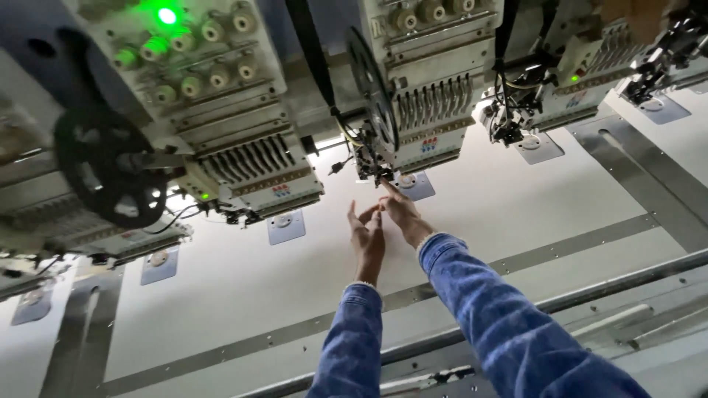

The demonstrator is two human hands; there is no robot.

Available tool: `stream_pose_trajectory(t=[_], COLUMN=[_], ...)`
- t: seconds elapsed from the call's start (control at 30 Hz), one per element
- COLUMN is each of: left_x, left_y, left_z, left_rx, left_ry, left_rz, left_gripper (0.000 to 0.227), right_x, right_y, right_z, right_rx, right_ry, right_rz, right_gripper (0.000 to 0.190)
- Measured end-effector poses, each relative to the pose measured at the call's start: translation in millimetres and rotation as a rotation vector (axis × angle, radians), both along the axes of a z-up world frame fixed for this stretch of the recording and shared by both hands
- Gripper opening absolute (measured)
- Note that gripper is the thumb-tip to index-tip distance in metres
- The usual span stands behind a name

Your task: Threading multiple heads of an industrial embroidery machine and managing thread reels.

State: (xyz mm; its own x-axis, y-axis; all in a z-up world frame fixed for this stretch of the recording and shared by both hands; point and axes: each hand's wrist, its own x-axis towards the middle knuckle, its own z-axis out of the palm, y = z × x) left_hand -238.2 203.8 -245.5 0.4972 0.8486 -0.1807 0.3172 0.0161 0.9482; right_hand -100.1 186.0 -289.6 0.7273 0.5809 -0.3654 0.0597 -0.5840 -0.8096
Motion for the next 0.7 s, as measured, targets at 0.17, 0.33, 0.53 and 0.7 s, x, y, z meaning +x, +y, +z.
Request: stream_pose_trajectory(t=[0.17, 0.33, 0.53, 0.7], left_x=[-0.9, -14.0, -50.1, -34.8], left_y=[55.3, 43.1, -4.7, -0.1], left_z=[-69.8, 117.5, 276.3, 282.4], left_rx=[-0.009, 0.278, 0.887, 1.248], left_ry=[0.208, 0.376, -0.237, -0.114], left_rz=[-0.171, -0.187, -0.114, -0.123], left_gripper=[0.033, 0.041, 0.027, 0.013], right_x=[-37.6, -132.5, -134.2, -132.4], right_y=[-33.1, -94.8, -123.6, -120.9], right_z=[-40.1, 55.6, 183.5, 289.1], right_rx=[0.177, -0.208, -0.052, 0.257], right_ry=[-0.438, -0.784, -0.816, -0.880], right_rz=[0.151, 0.387, 0.004, -0.125], right_gripper=[0.035, 0.038, 0.063, 0.068])
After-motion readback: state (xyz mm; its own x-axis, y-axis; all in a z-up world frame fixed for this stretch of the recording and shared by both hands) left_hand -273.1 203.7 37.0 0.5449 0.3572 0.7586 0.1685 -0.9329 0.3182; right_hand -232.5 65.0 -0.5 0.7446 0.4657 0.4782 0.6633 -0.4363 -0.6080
